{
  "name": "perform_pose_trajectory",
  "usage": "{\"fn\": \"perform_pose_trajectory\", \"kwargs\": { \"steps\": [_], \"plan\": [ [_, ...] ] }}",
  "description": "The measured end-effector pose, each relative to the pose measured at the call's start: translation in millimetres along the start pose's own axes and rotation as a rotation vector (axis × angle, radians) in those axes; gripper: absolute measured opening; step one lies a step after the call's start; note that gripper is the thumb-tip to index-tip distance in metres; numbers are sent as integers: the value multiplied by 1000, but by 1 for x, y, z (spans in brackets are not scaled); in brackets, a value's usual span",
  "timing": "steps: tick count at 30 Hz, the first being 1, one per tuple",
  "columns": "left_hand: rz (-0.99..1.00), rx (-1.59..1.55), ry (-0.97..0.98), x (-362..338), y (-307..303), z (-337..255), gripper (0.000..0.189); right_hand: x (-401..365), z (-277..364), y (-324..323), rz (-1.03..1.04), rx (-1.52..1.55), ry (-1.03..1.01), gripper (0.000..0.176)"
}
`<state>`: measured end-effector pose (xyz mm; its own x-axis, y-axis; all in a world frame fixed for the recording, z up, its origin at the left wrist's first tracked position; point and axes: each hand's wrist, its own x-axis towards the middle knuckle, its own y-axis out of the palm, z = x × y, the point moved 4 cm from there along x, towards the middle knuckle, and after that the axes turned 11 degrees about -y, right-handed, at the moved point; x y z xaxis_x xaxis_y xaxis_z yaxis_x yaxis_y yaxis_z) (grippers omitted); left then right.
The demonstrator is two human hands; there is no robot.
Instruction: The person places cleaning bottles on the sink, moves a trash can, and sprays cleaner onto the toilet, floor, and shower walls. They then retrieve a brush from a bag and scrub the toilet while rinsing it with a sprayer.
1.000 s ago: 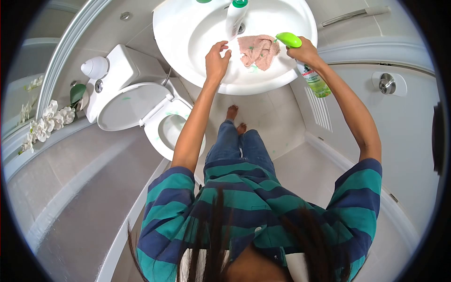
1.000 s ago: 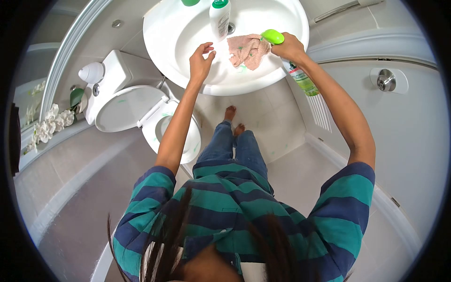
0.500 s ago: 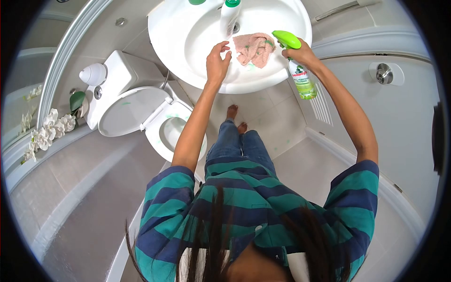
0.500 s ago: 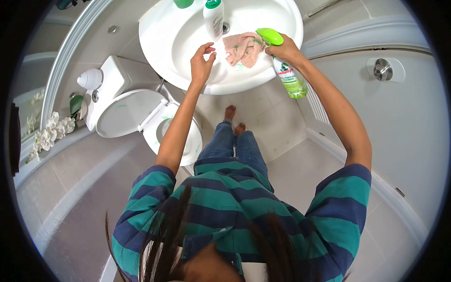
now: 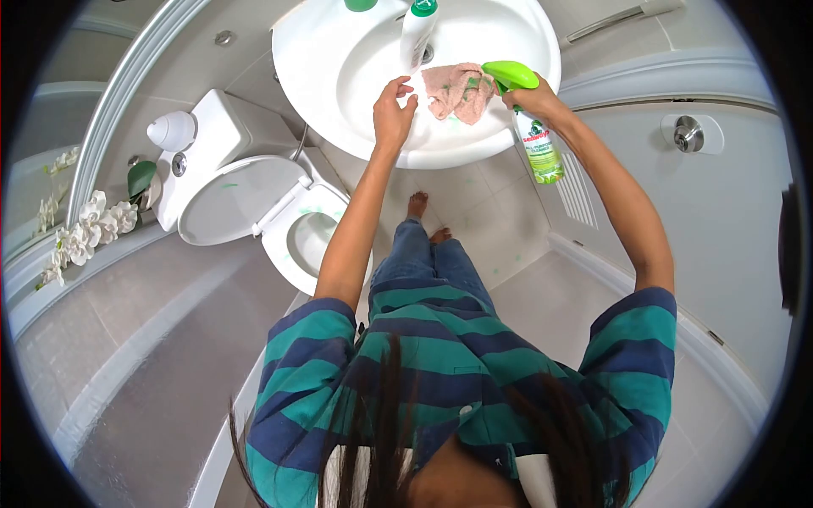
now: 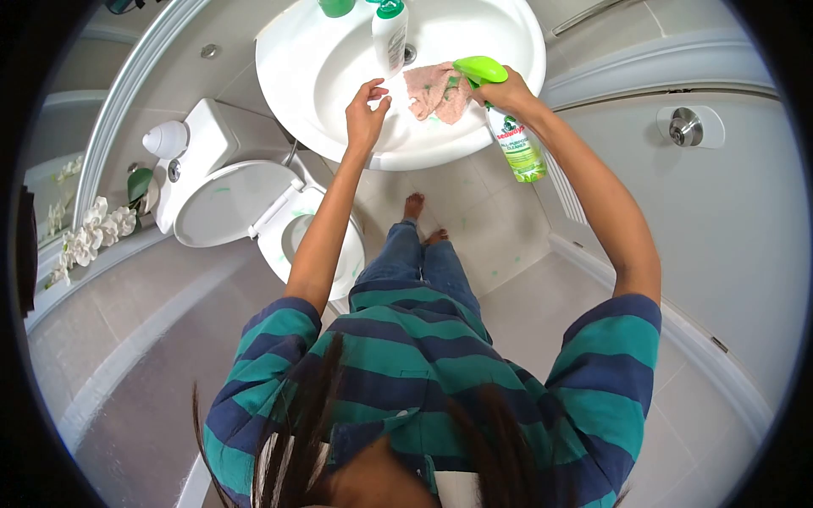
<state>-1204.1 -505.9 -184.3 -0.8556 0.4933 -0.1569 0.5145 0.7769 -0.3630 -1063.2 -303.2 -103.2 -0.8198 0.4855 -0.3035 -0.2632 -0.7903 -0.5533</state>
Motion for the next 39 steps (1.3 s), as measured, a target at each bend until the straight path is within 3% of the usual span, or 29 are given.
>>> {"fn": "perform_pose_trajectory", "kwargs": {
  "steps": [5, 9, 12, 15, 18, 22, 25, 26, 29, 32, 36, 39],
  "plan": [
    [-19, -32, -18, -2, -5, 3, 33, 4, -16, 2, -80, -37, 47, 20],
    [-34, -57, 16, 0, -3, 5, 31, 4, -16, 1, 27, 318, -16, 33],
    [-18, -37, -36, -1, -3, 6, 30, 9, -21, -1, 70, 318, -11, 39],
    [-24, -47, -40, -1, -4, 4, 30, 12, -30, -5, -27, 175, 81, 37],
    [24, 122, -39, -4, 3, -1, 30, 6, -30, -10, -49, 296, 172, 39],
    [162, 674, -1, 7, 54, 13, 44, 7, -30, -5, 56, 301, 91, 40],
    [217, 913, 120, 16, 89, 31, 40, 4, -25, -4, 88, 273, 25, 38],
    [123, 928, 185, 20, 97, 39, 33, 4, -25, -3, 73, 238, 38, 37],
    [142, 607, 146, 19, 88, 9, 21, 1, -19, -2, 1, 161, 105, 36],
    [370, -66, -239, 13, 88, -10, 14, -1, -27, -3, -44, 207, 125, 35],
    [620, -832, -478, 11, 118, -12, 22, -4, -17, -1, 30, 336, 76, 35],
    [885, -1549, -494, 0, 129, -37, 25, 8, -29, 3, 141, 349, 55, 35]
  ]
}}
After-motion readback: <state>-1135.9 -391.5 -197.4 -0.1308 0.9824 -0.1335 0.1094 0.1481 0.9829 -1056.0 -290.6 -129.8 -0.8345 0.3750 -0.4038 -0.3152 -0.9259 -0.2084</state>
